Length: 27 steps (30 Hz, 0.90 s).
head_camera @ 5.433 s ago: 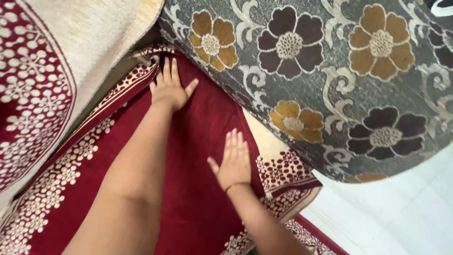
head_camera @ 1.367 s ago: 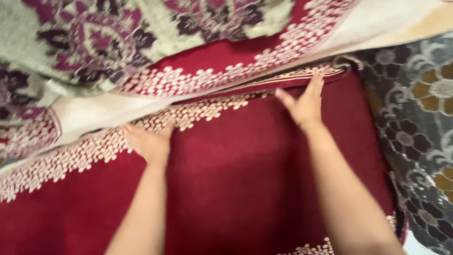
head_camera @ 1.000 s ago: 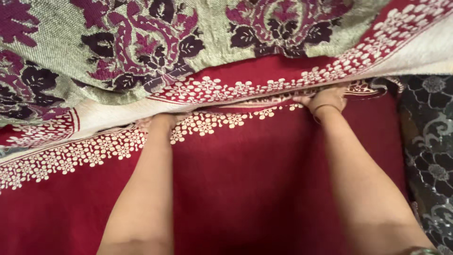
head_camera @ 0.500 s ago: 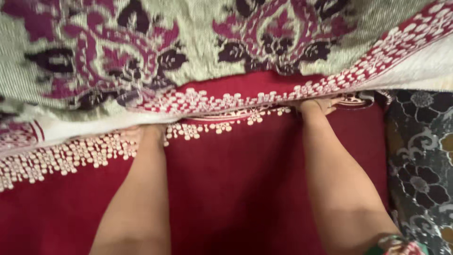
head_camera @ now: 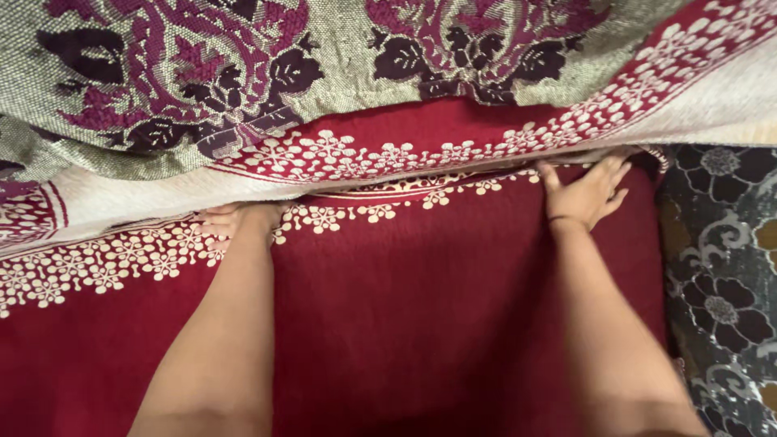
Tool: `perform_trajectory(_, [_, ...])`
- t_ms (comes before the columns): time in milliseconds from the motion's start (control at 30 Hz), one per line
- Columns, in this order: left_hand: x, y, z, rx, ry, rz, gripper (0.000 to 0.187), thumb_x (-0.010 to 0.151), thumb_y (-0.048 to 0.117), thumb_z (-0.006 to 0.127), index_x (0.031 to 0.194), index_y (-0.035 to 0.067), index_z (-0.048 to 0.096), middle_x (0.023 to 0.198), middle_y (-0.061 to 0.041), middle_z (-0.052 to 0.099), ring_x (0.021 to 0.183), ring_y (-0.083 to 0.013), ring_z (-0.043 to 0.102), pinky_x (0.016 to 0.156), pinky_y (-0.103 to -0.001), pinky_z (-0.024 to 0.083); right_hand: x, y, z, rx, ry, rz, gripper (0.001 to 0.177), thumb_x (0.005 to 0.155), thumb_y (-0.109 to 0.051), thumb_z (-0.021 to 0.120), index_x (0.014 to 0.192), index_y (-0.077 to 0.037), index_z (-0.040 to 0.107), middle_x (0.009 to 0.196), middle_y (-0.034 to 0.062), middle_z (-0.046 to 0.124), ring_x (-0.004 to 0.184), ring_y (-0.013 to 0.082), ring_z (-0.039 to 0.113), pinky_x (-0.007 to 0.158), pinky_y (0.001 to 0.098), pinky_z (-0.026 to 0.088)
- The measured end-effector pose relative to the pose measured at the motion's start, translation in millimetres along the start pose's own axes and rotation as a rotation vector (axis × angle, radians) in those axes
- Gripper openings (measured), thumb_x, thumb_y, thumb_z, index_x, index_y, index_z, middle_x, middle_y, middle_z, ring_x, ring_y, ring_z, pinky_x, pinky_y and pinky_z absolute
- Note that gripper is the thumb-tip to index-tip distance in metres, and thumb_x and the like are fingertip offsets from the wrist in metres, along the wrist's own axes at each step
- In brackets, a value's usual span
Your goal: The person smooths a red patterned fabric on a surface, then wipes it with a small cloth. They then pick up a floral pillow, pat it, and place it on the fabric.
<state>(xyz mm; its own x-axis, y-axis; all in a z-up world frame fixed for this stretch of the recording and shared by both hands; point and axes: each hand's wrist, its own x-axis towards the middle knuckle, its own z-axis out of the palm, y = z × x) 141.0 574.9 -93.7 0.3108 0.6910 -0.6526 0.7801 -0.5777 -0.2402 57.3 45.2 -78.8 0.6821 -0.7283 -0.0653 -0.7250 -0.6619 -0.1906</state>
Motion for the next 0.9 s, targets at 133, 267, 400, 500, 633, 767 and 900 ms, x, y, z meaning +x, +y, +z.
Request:
perform_trajectory(133, [10.2,3.8,11.4,-0.015,-0.018,0.007,0.165,0.063,0.086,0.075,0.153,-0.006,-0.028,0.167,-0.029,-0.021,0.156,-0.0448,-0.019,0.127,-0.062,0.003,20.9,-11.0,8.9,-0.143,-0.047,-0.008,0.126,0.08,-0.066,0.078,0.165,0.004,0.017,0.175,0.0192,0.014,0.162,0.0327,0.01,0.124,0.0625,0.016])
perform_trajectory(267, [9.1,8.4,11.8,-0.033,-0.044,0.024,0.165,0.062,0.086,0.075,0.153,-0.005,-0.028,0.168,-0.029,-0.021,0.156,-0.0444,-0.019,0.127,-0.062,0.003,47.7,-33.1,-11.2,-0.337,-0.403,0.124,0.123,0.074,-0.079,0.066,0.164,-0.013,0.014,0.172,0.0111,0.009,0.159,0.0315,0.006,0.121,0.0605,0.019])
perform_trajectory(400, [14.0,42.5,-4.9,-0.061,-0.083,0.09,0.166,0.062,0.086,0.075,0.154,-0.005,-0.028,0.168,-0.028,-0.021,0.157,-0.044,-0.019,0.127,-0.062,0.003,74.4,-38.6,-11.8,-0.472,-0.553,0.096,0.119,0.073,-0.083,0.063,0.164,-0.022,0.016,0.171,0.0095,0.011,0.158,0.0312,0.005,0.123,0.0591,0.017])
perform_trajectory(500, [14.1,39.7,-3.3,-0.056,-0.094,0.092,0.166,0.062,0.086,0.075,0.154,-0.004,-0.028,0.168,-0.027,-0.021,0.157,-0.0437,-0.019,0.127,-0.062,0.003,84.2,-20.8,12.7,-0.495,-0.568,0.013,0.116,0.071,-0.08,0.066,0.162,-0.021,0.025,0.169,0.0096,0.021,0.155,0.0307,0.016,0.122,0.0581,0.02])
perform_trajectory(633, [15.9,48.8,-4.3,-0.053,-0.081,0.096,0.166,0.061,0.086,0.075,0.154,-0.004,-0.029,0.168,-0.027,-0.022,0.157,-0.0433,-0.019,0.128,-0.062,0.003,105.1,1.0,35.5,-0.543,-0.674,0.006,0.106,0.067,-0.074,0.07,0.157,-0.022,0.049,0.162,0.005,0.051,0.149,0.0282,0.048,0.12,0.0485,0.041])
perform_trajectory(767, [14.0,54.5,-1.2,-0.063,-0.078,0.111,0.166,0.061,0.086,0.076,0.154,-0.003,-0.029,0.168,-0.026,-0.022,0.157,-0.043,-0.019,0.128,-0.061,0.003,94.5,2.4,26.7,-0.353,-0.321,-0.169,0.099,0.077,-0.076,0.068,0.149,-0.01,0.051,0.154,0.0167,0.049,0.141,0.0386,0.045,0.113,0.05,0.036])
perform_trajectory(900, [15.1,52.5,1.2,-0.07,-0.071,0.121,0.166,0.06,0.086,0.076,0.155,-0.003,-0.029,0.169,-0.026,-0.022,0.158,-0.0426,-0.019,0.128,-0.061,0.003,15.3,-1.3,-11.9,-0.006,-0.106,-0.044,0.095,0.078,-0.057,0.083,0.152,-0.006,0.051,0.148,0.0184,0.053,0.138,0.0357,0.046,0.119,0.0421,0.036])
